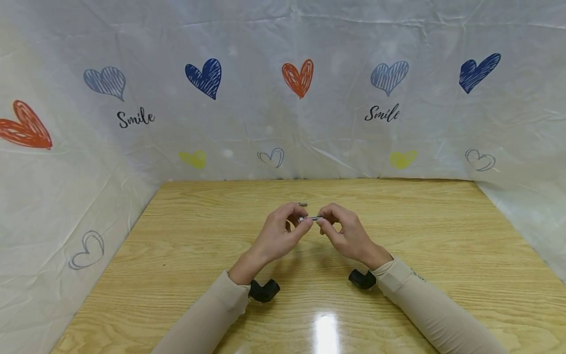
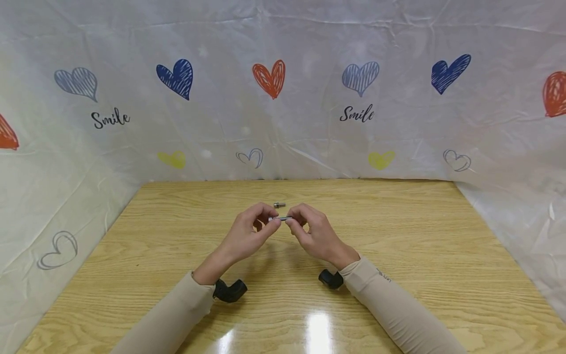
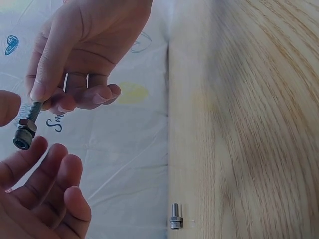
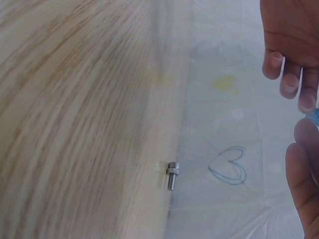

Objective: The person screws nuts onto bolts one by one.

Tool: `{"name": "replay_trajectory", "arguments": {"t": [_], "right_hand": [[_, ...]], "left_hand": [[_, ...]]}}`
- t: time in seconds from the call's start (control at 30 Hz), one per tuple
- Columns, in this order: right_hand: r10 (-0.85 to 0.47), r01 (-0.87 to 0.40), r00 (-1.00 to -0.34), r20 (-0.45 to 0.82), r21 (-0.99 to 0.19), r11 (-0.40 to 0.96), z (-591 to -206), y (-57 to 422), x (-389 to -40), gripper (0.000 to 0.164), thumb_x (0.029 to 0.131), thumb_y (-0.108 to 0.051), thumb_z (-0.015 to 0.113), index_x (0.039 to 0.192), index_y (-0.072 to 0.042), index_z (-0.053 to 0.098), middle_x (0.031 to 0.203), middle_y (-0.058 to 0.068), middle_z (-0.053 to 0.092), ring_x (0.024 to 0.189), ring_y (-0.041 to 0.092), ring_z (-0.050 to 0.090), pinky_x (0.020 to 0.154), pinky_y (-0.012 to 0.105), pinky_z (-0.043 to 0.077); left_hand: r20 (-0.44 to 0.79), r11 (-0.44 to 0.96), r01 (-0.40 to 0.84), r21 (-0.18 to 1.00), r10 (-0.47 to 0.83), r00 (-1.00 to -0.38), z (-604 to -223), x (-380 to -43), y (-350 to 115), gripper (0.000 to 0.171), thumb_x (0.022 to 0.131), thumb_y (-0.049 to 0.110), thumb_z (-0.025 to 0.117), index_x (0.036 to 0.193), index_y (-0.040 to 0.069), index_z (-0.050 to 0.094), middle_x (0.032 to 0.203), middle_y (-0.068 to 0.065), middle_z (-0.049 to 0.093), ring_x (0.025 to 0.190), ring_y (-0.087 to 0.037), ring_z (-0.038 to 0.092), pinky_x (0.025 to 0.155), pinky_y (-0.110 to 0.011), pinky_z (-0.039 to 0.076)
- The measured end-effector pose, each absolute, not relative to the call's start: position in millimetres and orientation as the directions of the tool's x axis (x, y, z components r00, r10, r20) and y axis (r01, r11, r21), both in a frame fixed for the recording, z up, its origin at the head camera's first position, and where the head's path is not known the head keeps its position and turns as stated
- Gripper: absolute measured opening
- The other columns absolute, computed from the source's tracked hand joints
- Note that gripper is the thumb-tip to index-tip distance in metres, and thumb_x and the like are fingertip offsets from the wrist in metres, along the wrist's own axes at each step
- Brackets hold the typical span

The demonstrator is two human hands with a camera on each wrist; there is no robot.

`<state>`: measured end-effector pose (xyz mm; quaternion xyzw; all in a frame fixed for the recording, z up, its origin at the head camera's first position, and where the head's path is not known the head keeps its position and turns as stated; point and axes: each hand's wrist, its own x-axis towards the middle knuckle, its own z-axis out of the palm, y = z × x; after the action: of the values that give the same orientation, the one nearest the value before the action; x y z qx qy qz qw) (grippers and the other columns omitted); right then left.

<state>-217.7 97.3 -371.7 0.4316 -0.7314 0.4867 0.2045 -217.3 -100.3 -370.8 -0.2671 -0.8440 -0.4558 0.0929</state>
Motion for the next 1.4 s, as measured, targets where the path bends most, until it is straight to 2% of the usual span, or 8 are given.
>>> {"name": "replay_trajectory", "arguments": {"t": [0.2, 0.47, 0.73, 0.87, 1.03, 1.1, 1.27, 1.4], "right_hand": [[-0.422, -0.827, -0.551, 0.72, -0.539, 0.16, -370.6, 96.3, -216.8, 0.013, 0.086, 0.016, 0.058, 0.092, 0.005, 0.055, 0.074, 0.014, 0.058, 0.062, 0.027, 0.059, 0.055, 0.036, 0.049], [-0.42, -0.836, -0.538, 0.731, -0.526, 0.157, -370.6, 95.6, -216.9, 0.016, 0.084, 0.019, 0.059, 0.091, 0.005, 0.055, 0.075, 0.007, 0.058, 0.062, 0.025, 0.059, 0.053, 0.036, 0.05], [-0.423, -0.831, -0.544, 0.725, -0.535, 0.151, -371.8, 96.4, -216.9, 0.003, 0.092, 0.006, 0.057, 0.092, 0.008, 0.055, 0.076, 0.007, 0.058, 0.062, 0.026, 0.059, 0.054, 0.037, 0.049], [-0.421, -0.829, -0.548, 0.723, -0.536, 0.158, -371.8, 96.2, -217.0, 0.008, 0.088, 0.013, 0.058, 0.092, 0.007, 0.055, 0.076, 0.007, 0.058, 0.062, 0.027, 0.059, 0.053, 0.036, 0.049], [-0.422, -0.824, -0.555, 0.717, -0.546, 0.156, -391.5, 100.0, -232.1, 0.001, 0.094, -0.001, 0.057, 0.096, -0.001, 0.058, 0.079, 0.002, 0.058, 0.066, 0.016, 0.059, 0.056, 0.03, 0.049], [-0.423, -0.82, -0.559, 0.713, -0.551, 0.154, -399.6, 101.8, -238.1, 0.006, 0.097, -0.009, 0.057, 0.097, -0.003, 0.058, 0.08, 0.0, 0.059, 0.067, 0.013, 0.059, 0.057, 0.029, 0.049], [-0.422, -0.815, -0.566, 0.708, -0.556, 0.16, -400.4, 102.1, -238.2, 0.004, 0.095, -0.003, 0.058, 0.098, -0.002, 0.058, 0.08, 0.002, 0.059, 0.067, 0.015, 0.059, 0.058, 0.031, 0.05], [-0.422, -0.816, -0.566, 0.708, -0.556, 0.161, -400.5, 101.7, -238.4, 0.005, 0.094, 0.0, 0.058, 0.096, 0.004, 0.057, 0.078, 0.008, 0.06, 0.066, 0.018, 0.06, 0.057, 0.034, 0.05]], "left_hand": [[0.466, 0.404, 0.59, 0.699, 0.367, -0.805, -370.7, -218.2, -99.5, 0.02, 0.087, 0.014, 0.071, 0.102, 0.011, 0.058, 0.09, 0.004, 0.059, 0.076, -0.009, 0.056, 0.062, -0.03, 0.045], [0.506, 0.392, 0.631, 0.67, 0.381, -0.774, -371.4, -218.9, -99.3, 0.018, 0.085, 0.004, 0.07, 0.094, 0.012, 0.057, 0.084, 0.004, 0.058, 0.074, -0.009, 0.056, 0.059, -0.028, 0.044], [0.496, 0.401, 0.621, 0.674, 0.378, -0.782, -372.6, -219.0, -99.4, 0.015, 0.088, 0.006, 0.069, 0.095, 0.012, 0.058, 0.085, 0.004, 0.058, 0.074, -0.009, 0.055, 0.059, -0.028, 0.044], [0.49, 0.402, 0.615, 0.679, 0.376, -0.787, -373.0, -219.0, -99.7, 0.013, 0.089, 0.009, 0.068, 0.096, 0.013, 0.059, 0.086, 0.004, 0.058, 0.074, -0.009, 0.054, 0.06, -0.029, 0.044], [0.485, 0.408, 0.61, 0.68, 0.374, -0.791, -373.4, -219.1, -99.5, 0.01, 0.09, 0.011, 0.067, 0.096, 0.013, 0.059, 0.086, 0.005, 0.058, 0.074, -0.009, 0.053, 0.06, -0.028, 0.043], [0.481, 0.415, 0.606, 0.678, 0.374, -0.793, -373.0, -218.9, -99.2, 0.008, 0.091, 0.012, 0.066, 0.096, 0.013, 0.06, 0.086, 0.005, 0.058, 0.074, -0.009, 0.053, 0.06, -0.028, 0.042], [0.463, 0.431, 0.594, 0.679, 0.376, -0.803, -372.1, -217.7, -99.0, 0.005, 0.094, 0.017, 0.063, 0.094, 0.013, 0.06, 0.085, 0.006, 0.057, 0.075, -0.008, 0.053, 0.061, -0.028, 0.042], [0.447, 0.442, 0.582, 0.683, 0.377, -0.811, -371.8, -217.0, -99.0, 0.006, 0.095, 0.019, 0.061, 0.094, 0.014, 0.061, 0.085, 0.007, 0.057, 0.076, -0.008, 0.053, 0.062, -0.028, 0.042]]}}
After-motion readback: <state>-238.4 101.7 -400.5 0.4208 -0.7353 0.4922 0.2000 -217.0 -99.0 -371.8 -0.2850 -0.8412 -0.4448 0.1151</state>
